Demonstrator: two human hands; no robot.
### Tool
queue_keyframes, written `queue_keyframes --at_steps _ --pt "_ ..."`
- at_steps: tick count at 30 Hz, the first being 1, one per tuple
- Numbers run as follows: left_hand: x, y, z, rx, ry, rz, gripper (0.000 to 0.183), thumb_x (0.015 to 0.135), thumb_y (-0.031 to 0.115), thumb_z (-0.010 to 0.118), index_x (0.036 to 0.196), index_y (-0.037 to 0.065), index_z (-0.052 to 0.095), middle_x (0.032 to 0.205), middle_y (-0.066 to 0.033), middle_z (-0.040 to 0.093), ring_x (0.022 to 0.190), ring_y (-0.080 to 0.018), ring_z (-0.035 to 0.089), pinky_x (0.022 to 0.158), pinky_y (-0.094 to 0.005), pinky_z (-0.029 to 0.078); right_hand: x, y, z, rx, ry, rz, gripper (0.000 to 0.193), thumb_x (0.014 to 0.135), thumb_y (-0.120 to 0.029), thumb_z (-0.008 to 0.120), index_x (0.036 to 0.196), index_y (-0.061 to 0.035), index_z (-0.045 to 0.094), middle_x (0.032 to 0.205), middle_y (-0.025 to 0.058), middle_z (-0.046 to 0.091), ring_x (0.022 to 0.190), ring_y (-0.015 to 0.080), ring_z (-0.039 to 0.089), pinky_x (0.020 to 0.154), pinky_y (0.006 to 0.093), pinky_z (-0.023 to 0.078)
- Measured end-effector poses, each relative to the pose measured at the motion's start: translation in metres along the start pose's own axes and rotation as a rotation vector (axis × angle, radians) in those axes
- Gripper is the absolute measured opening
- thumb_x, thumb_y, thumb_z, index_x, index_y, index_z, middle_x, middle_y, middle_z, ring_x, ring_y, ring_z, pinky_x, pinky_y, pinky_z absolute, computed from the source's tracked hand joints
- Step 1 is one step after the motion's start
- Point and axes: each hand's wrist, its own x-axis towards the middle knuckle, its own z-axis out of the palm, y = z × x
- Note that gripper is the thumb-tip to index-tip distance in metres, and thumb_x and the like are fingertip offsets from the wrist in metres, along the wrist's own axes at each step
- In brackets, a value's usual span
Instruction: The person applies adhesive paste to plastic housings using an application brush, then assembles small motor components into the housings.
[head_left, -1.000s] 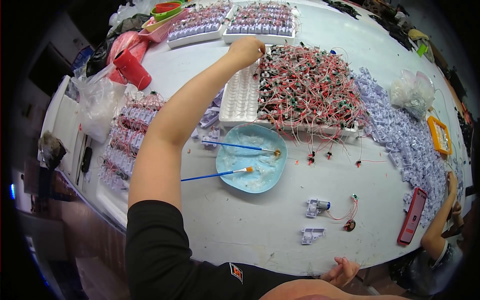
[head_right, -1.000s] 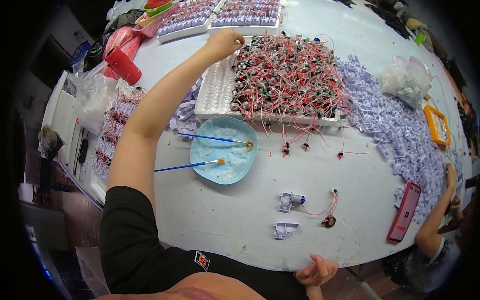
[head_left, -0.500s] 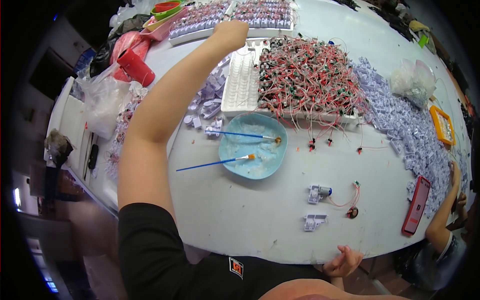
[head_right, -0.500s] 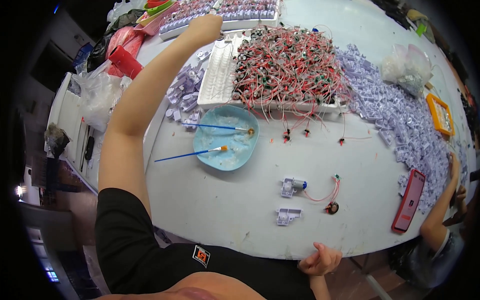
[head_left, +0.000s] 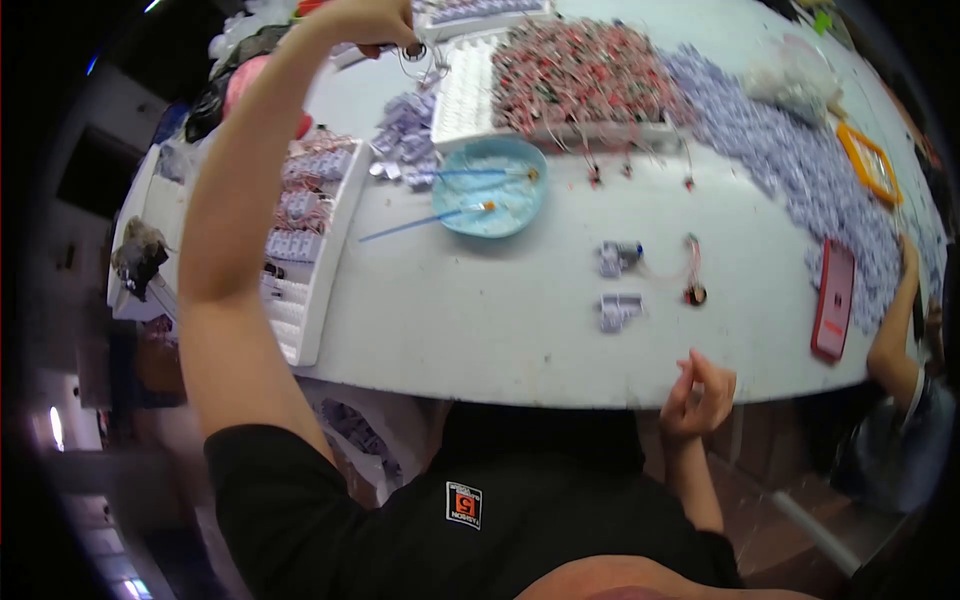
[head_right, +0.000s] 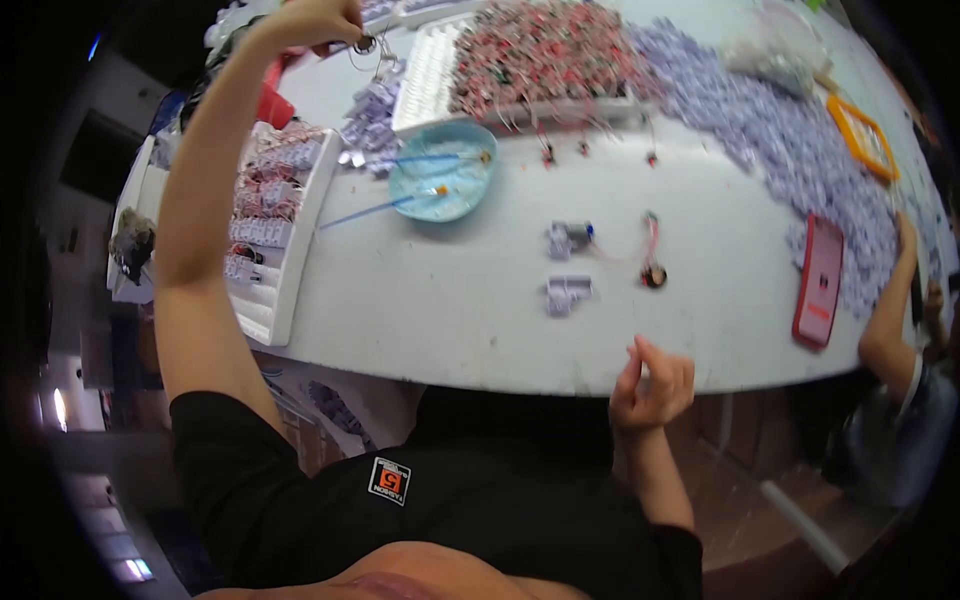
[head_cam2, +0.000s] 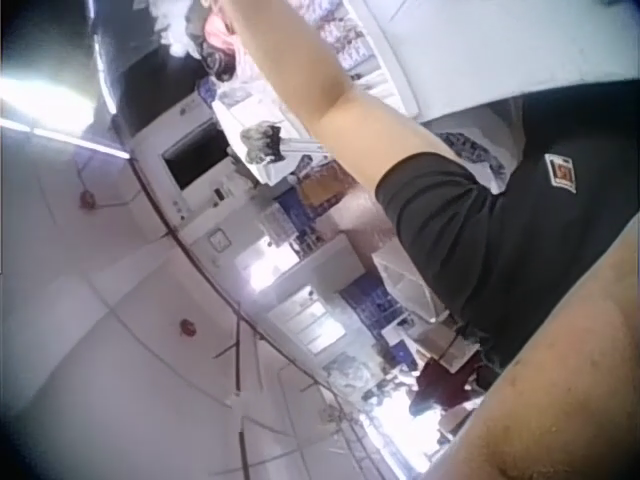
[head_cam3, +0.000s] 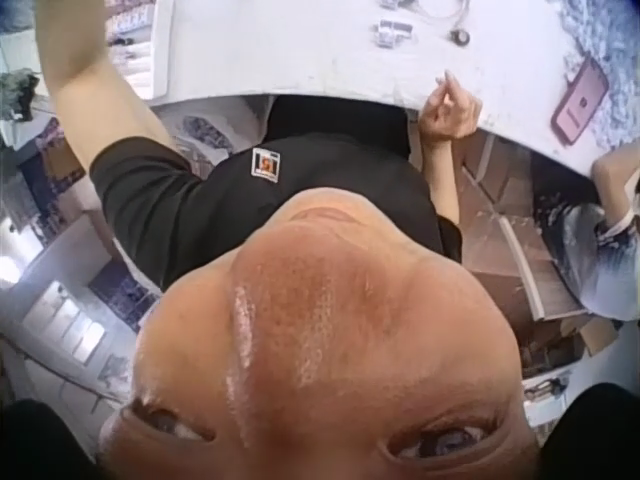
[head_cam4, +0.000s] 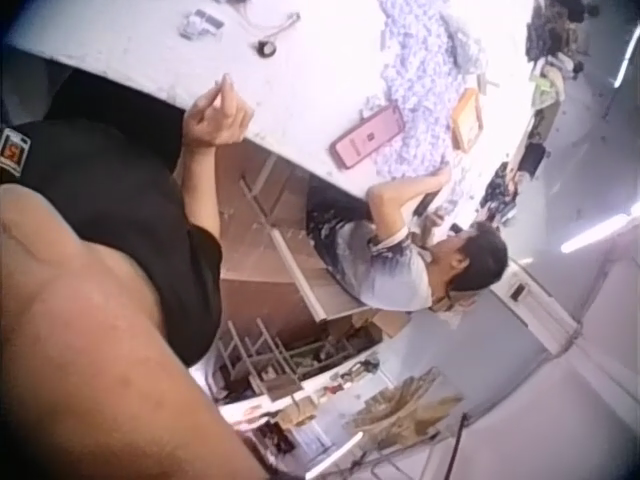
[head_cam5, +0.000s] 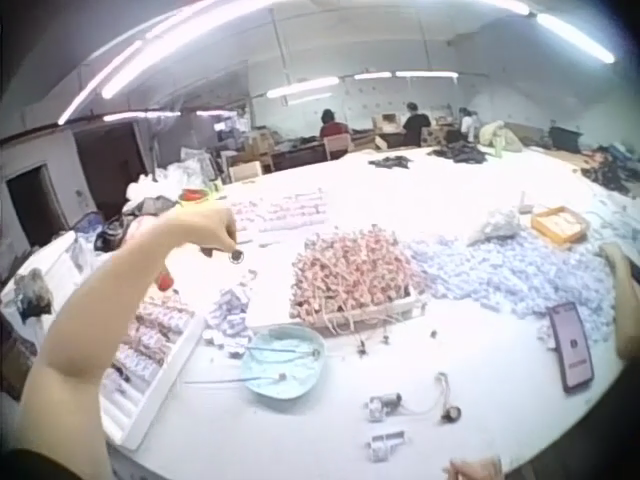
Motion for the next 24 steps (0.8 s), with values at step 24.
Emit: queue_keyframes --at_steps 24 --pt "-0.188 0.234 0.232 -1.28 0.169 0.455 0.023 0.089 0.008 0.075 0.111 0.001 0.074 0.097 -0.0068 0.064 0.079 -0.0103 0.067 0.071 -0.0236 0.059 0.058 0.006 -0.032 0.264 -0.502 0.593 0.033 0.088 -0.017 0.069 0.121 -0.0094 0.069 0.093 0.0105 0.068 0.074 0.0214 0.063 0.073 0.0353 0.052"
